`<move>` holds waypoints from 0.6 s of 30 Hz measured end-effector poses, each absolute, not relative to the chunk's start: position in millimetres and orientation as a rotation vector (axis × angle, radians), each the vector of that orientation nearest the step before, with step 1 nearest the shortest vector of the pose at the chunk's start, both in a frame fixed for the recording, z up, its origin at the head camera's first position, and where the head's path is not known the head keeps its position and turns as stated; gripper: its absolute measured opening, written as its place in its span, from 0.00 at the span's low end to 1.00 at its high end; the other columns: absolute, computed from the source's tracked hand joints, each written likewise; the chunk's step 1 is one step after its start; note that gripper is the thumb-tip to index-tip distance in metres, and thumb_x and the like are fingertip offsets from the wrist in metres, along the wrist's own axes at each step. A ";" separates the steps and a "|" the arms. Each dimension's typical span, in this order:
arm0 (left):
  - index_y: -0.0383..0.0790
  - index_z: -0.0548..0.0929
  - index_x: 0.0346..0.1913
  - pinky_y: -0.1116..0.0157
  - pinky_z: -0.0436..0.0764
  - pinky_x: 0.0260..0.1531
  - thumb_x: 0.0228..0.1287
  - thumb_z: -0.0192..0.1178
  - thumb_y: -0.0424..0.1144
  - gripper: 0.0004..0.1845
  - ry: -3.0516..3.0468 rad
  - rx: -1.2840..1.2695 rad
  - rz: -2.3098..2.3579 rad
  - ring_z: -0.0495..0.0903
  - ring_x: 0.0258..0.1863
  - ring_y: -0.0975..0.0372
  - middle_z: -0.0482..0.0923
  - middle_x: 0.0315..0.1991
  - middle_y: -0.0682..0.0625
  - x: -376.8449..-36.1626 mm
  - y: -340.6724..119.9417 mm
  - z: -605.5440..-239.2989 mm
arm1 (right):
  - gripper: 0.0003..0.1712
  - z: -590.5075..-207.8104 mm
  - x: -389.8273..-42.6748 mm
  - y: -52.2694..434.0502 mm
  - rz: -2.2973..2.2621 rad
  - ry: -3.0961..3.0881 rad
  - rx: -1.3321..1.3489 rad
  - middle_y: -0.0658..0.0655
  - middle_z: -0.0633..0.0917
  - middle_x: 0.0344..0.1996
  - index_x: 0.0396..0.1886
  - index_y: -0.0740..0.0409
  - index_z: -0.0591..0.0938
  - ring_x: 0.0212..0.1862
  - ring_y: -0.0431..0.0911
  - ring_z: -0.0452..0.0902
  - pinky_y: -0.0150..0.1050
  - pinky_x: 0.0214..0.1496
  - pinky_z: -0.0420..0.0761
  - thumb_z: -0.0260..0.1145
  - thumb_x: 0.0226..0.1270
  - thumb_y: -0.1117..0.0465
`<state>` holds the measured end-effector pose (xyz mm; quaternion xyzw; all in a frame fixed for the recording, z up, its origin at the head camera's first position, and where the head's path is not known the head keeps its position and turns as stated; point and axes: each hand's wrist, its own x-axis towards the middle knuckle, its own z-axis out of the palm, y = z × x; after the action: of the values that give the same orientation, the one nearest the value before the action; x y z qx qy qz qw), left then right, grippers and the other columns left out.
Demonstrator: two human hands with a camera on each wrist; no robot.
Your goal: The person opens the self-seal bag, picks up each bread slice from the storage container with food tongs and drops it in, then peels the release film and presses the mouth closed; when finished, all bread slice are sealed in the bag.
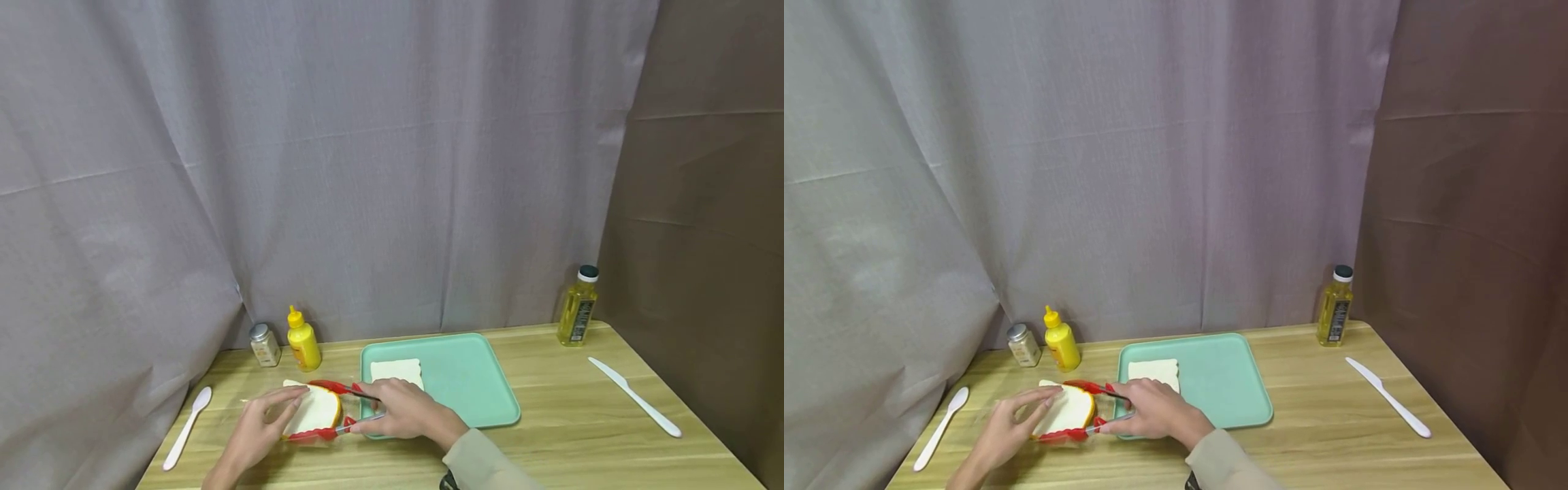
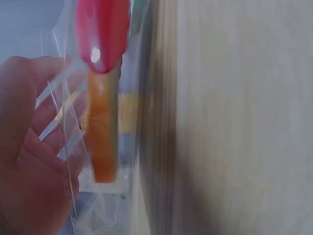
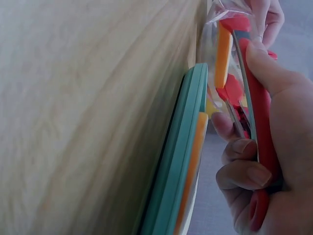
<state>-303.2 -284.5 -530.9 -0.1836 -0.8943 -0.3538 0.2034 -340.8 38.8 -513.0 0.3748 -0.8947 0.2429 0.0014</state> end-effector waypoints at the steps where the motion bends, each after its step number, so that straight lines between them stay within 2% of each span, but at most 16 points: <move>1: 0.55 0.92 0.58 0.46 0.83 0.68 0.75 0.70 0.37 0.14 -2.492 -0.519 -0.995 0.88 0.63 0.53 0.91 0.58 0.59 -303.3 -284.0 -531.1 | 0.49 -513.4 -341.0 37.8 0.778 -2.804 1.179 0.41 0.86 0.37 0.77 0.49 0.78 0.35 0.32 0.74 0.27 0.34 0.76 0.69 0.68 0.24; 6: 0.54 0.92 0.58 0.55 0.84 0.68 0.76 0.70 0.38 0.13 -2.494 -0.535 -1.037 0.88 0.62 0.57 0.90 0.58 0.61 -302.7 -282.1 -530.8 | 0.49 -513.3 -342.2 29.1 0.777 -2.797 1.173 0.43 0.85 0.36 0.78 0.49 0.78 0.33 0.32 0.73 0.27 0.32 0.75 0.69 0.68 0.24; 9: 0.55 0.91 0.58 0.53 0.84 0.69 0.77 0.69 0.39 0.13 -2.504 -0.524 -1.054 0.88 0.63 0.57 0.90 0.58 0.62 -302.2 -280.8 -530.5 | 0.50 -513.5 -342.2 23.3 0.723 -2.804 1.153 0.42 0.85 0.37 0.78 0.49 0.78 0.35 0.32 0.74 0.29 0.35 0.77 0.69 0.67 0.23; 11: 0.56 0.91 0.59 0.47 0.84 0.68 0.77 0.68 0.39 0.13 -2.507 -0.513 -1.062 0.88 0.63 0.57 0.90 0.59 0.62 -301.8 -280.0 -530.1 | 0.51 -514.1 -342.5 19.9 0.695 -2.808 1.140 0.42 0.86 0.39 0.78 0.48 0.77 0.38 0.32 0.76 0.31 0.39 0.81 0.68 0.66 0.22; 14: 0.56 0.91 0.59 0.45 0.83 0.68 0.77 0.68 0.39 0.13 -2.512 -0.511 -1.059 0.88 0.63 0.58 0.90 0.59 0.61 -302.0 -280.3 -529.8 | 0.52 -514.6 -343.2 15.6 0.675 -2.809 1.129 0.43 0.88 0.43 0.79 0.47 0.76 0.41 0.33 0.79 0.33 0.43 0.83 0.67 0.66 0.20; 18: 0.54 0.91 0.59 0.49 0.84 0.67 0.77 0.68 0.39 0.13 -2.496 -0.550 -1.032 0.88 0.62 0.57 0.90 0.59 0.59 -302.8 -281.0 -529.8 | 0.50 -514.6 -343.3 9.3 0.700 -2.791 1.107 0.43 0.87 0.42 0.77 0.46 0.78 0.38 0.34 0.77 0.32 0.38 0.81 0.66 0.67 0.20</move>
<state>-302.8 -281.0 -529.8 -0.1958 -0.8888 -0.3676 0.1915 -343.3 9.3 -514.6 0.3589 -0.9049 0.2268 0.0290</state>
